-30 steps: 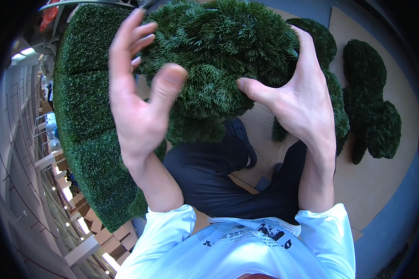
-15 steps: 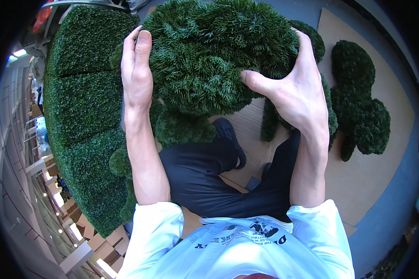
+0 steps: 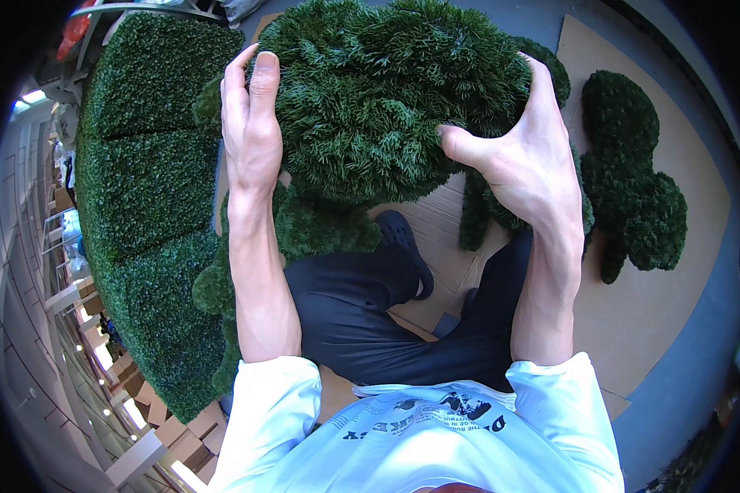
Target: Arranging and adjusting green artificial turf dog-shaped topiary decorations on a factory floor.
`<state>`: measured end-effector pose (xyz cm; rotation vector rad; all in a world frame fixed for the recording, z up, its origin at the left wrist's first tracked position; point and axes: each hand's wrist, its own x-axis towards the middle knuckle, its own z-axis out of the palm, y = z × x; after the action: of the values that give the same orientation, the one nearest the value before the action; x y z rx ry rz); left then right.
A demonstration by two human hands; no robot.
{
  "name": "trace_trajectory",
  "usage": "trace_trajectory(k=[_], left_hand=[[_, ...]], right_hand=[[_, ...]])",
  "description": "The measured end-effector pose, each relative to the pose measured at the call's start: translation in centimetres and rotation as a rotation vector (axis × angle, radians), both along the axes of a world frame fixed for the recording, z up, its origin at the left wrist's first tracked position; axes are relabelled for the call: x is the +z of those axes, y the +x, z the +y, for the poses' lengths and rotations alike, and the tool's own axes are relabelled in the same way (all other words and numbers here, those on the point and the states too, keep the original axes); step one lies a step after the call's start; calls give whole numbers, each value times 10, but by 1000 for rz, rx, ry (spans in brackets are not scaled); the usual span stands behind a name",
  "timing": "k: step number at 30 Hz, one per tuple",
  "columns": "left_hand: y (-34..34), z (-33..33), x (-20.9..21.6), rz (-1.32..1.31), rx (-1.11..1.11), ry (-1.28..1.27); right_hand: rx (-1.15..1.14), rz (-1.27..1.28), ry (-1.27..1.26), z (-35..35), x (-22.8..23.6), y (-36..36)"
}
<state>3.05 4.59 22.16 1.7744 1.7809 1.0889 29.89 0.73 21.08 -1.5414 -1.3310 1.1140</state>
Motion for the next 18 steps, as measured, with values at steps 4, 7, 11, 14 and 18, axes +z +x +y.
trace_trajectory(k=[4,7,11,14,18], left_hand=[[4,-1,1,67,5,21],[11,-3,6,90,17,23],[17,-6,10,91,38,5],[10,-4,4,89,45,-6],[-33,2,-17,-255,-171,-127]], right_hand=[[-5,43,-18,0,3,1],[-7,39,-26,-1,3,2],[-12,29,-28,-3,1,4],[3,-19,44,0,-7,8],[-34,6,182,16,-29,11]])
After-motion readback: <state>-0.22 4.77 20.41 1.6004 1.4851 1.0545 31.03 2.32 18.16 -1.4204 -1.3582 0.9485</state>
